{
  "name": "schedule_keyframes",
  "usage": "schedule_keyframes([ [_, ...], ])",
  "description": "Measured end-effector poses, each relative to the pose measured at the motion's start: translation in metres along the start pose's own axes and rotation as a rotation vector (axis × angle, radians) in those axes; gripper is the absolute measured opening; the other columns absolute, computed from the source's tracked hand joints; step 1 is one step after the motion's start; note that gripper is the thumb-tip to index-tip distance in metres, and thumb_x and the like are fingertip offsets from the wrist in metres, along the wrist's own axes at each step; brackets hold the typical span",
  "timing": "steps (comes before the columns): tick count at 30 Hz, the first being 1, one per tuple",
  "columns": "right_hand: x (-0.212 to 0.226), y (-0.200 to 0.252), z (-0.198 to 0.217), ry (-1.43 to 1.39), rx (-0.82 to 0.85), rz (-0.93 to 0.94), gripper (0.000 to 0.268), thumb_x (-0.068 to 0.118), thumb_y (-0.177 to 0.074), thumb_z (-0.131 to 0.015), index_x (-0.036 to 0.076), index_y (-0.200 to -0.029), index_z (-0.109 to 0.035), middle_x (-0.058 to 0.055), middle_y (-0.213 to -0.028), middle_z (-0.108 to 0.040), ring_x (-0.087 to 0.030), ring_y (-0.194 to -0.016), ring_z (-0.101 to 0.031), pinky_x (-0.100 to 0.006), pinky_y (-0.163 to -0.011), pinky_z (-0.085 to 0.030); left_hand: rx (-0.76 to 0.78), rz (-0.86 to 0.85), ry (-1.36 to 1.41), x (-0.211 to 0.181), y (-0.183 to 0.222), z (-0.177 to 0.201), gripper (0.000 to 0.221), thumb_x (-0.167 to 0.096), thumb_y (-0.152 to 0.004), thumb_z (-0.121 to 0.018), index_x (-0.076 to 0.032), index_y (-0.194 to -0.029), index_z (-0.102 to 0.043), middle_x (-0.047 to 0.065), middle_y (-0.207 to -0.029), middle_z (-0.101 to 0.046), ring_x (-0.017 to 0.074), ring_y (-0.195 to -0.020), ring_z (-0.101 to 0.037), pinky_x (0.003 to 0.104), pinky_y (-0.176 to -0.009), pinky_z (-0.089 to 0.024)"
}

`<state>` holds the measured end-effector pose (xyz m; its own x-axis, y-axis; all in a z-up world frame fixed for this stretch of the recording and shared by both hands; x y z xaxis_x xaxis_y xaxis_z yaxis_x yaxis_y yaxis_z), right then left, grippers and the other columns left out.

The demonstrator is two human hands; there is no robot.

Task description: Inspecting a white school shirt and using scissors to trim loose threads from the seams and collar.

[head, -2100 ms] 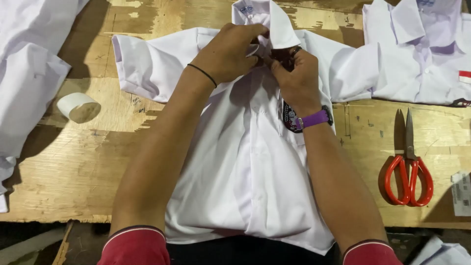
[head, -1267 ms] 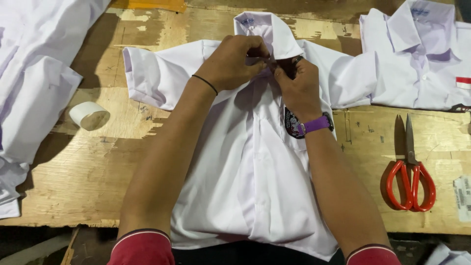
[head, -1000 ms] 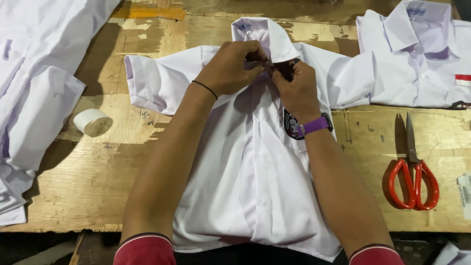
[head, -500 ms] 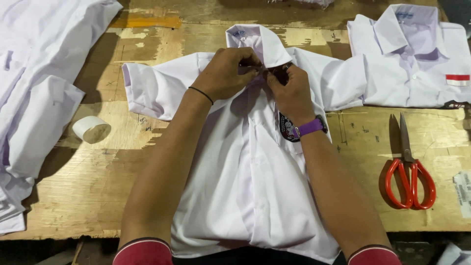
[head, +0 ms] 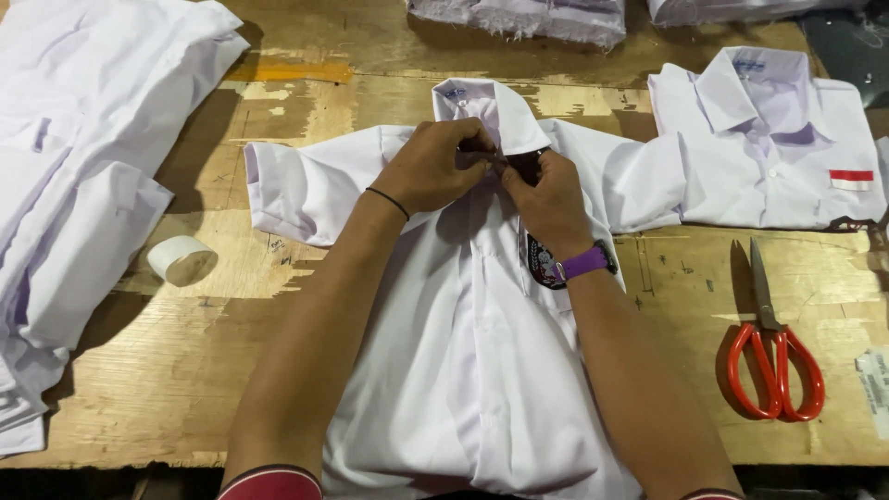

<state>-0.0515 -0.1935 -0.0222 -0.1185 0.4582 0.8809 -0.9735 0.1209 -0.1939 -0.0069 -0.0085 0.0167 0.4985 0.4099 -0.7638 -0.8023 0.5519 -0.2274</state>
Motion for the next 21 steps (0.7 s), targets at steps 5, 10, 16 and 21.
schedule_keyframes([
  [5,0.0,0.003,-0.001,0.021,-0.007,0.016,0.031,0.008,-0.094,-0.065,0.012,-0.067,-0.051,0.005,-0.052,-0.045,-0.005,-0.046,-0.041,-0.019,-0.04,-0.031,0.011,0.005,0.009,-0.001,0.002,0.001,0.015,-0.011,-0.087,-0.072,-0.008,-0.101,-0.073,0.011,-0.094,-0.077,0.0321,-0.103,-0.074,0.044,-0.093,-0.058],
  [10,0.002,0.003,-0.001,0.018,-0.012,-0.004,0.03,0.008,-0.092,-0.066,0.012,-0.066,-0.052,0.005,-0.051,-0.044,-0.005,-0.044,-0.04,-0.02,-0.039,-0.031,0.012,-0.006,0.013,-0.001,0.002,-0.001,0.015,-0.012,-0.087,-0.072,-0.008,-0.101,-0.072,0.013,-0.094,-0.077,0.0337,-0.103,-0.074,0.046,-0.093,-0.058],
  [16,-0.002,-0.001,-0.002,0.063,-0.032,-0.031,0.034,0.014,-0.091,-0.069,0.012,-0.064,-0.048,0.002,-0.048,-0.044,-0.009,-0.041,-0.04,-0.022,-0.039,-0.031,-0.002,-0.006,0.008,-0.001,-0.001,0.0,0.016,-0.011,-0.086,-0.072,-0.008,-0.102,-0.072,0.012,-0.095,-0.077,0.0328,-0.103,-0.074,0.044,-0.094,-0.057],
  [21,-0.003,-0.002,-0.003,0.095,-0.021,-0.048,0.037,0.018,-0.088,-0.072,0.005,-0.062,-0.049,-0.006,-0.047,-0.044,-0.017,-0.041,-0.045,-0.031,-0.039,-0.033,-0.004,-0.015,0.033,-0.004,0.001,-0.004,0.023,-0.011,-0.084,-0.073,-0.001,-0.105,-0.071,0.022,-0.101,-0.076,0.0423,-0.108,-0.071,0.054,-0.096,-0.056],
])
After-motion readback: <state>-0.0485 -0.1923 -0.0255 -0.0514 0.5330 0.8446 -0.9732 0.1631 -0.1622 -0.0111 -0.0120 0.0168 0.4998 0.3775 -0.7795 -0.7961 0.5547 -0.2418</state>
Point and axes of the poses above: each hand's wrist, its own y-axis away from the middle knuckle, its own z-axis out of the back of the hand, x = y × z, the point moved 1 cm from there along -y, towards the middle knuckle
